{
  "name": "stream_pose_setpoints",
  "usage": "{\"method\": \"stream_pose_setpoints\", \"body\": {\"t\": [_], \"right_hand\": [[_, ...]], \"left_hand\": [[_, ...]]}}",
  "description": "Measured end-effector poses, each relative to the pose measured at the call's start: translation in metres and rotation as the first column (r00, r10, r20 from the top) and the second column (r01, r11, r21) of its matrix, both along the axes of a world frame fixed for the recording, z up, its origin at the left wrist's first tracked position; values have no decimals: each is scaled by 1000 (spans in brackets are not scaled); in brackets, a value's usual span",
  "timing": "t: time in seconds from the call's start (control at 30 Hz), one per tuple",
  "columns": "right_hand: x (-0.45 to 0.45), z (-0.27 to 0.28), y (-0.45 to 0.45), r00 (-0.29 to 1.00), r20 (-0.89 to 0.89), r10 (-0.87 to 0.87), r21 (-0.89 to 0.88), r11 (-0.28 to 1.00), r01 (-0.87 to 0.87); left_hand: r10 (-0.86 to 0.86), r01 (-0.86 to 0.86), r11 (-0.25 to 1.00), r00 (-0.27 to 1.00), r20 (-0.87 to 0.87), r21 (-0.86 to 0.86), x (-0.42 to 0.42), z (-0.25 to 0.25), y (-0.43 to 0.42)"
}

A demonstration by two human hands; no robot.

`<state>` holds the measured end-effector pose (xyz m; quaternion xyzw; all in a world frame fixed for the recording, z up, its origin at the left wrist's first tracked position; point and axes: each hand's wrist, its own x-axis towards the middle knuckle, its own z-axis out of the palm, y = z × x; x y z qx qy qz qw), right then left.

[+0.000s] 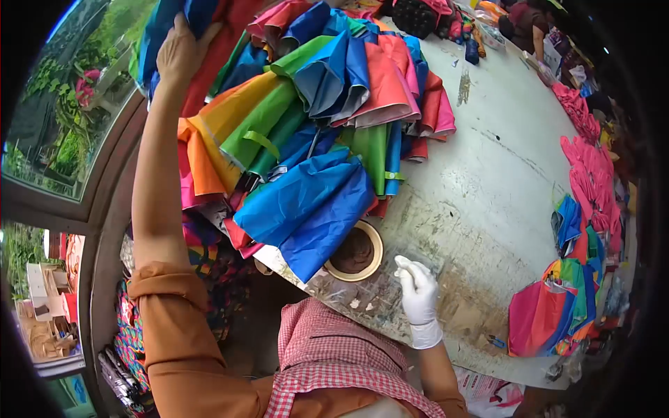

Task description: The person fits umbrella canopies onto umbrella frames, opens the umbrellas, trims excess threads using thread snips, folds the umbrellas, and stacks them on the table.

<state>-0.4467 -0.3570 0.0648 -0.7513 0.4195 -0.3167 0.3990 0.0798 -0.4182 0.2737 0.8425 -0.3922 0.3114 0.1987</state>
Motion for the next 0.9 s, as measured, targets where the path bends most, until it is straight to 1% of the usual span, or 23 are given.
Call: {"method": "stream_pose_setpoints", "body": {"t": [0.03,0.07,0.1,0.13,0.17,0.23,0.27,0.37,0.4,0.43,0.47,0.5,0.53,0.57,0.6,0.63,0.67,0.7,0.73,0.8,0.83,0.87,0.9], "right_hand": [[27,-11,-2,985,-133,112,-131,983,-130],[50,-27,-3,942,-253,220,-53,969,-240],[73,-40,-6,884,-397,248,-92,947,-307],[92,-53,-8,803,-531,268,-114,917,-382],[101,-71,-10,713,-634,301,-93,885,-456],[104,-98,-16,555,-753,352,-12,837,-547],[96,-102,-16,577,-733,360,21,860,-510],[62,-102,-14,642,-736,215,-100,903,-417],[52,-103,-11,647,-745,163,-122,920,-372],[40,-102,-10,658,-737,158,-95,939,-332],[26,-100,-10,675,-724,141,-109,943,-314],[15,-96,-8,672,-732,115,-108,953,-281],[6,-88,-7,672,-734,99,-109,959,-261],[-8,-76,-7,778,-624,71,-205,946,-251],[-24,-59,-5,867,-495,58,-298,926,-233],[-42,-36,-9,915,-398,64,-342,916,-212],[-64,-15,-13,936,-352,22,-353,923,-154],[-95,-7,-23,933,-357,-40,-332,939,-87],[-128,-1,-36,927,-362,-101,-313,950,-19],[-214,-19,-80,881,-353,-316,-424,893,150],[-261,-24,-111,830,-391,-398,-433,875,216],[-312,-30,-144,741,-466,-483,-479,842,248],[-363,-41,-177,602,-568,-560,-534,808,248]], "left_hand": [[-70,76,996,989,-133,48,44,-48,-27],[-129,159,983,956,-263,95,85,-114,-48],[-50,214,943,849,-526,256,124,-188,-63],[-36,88,885,992,-121,458,177,-288,-69],[18,148,827,957,-288,543,171,-306,-74],[47,222,825,889,-455,519,162,-297,-75],[32,262,831,858,-512,491,166,-291,-71],[-106,363,890,753,-649,276,178,-268,-40],[-173,347,921,771,-613,176,157,-244,-25],[-222,266,959,918,-329,94,84,-194,1],[-273,275,961,916,-294,-36,38,-161,26],[-388,352,912,906,-166,-212,-14,-148,49],[-560,528,804,827,-49,-273,-56,-142,70],[-517,490,832,855,-42,-258,-144,-123,80],[-539,466,835,798,-269,-292,-183,-138,99],[-671,623,734,607,-426,-269,-234,-146,110],[-690,719,626,330,-644,-302,-278,-159,116],[-603,778,570,178,-777,-265,-323,-174,115],[-492,852,505,153,-857,-138,-361,-187,110],[-550,888,453,345,-761,75,-410,-235,97],[-483,852,483,453,-750,203,-428,-248,93],[-409,798,505,556,-724,328,-442,-261,90],[-373,796,481,565,-736,367,-445,-279,88]]}}
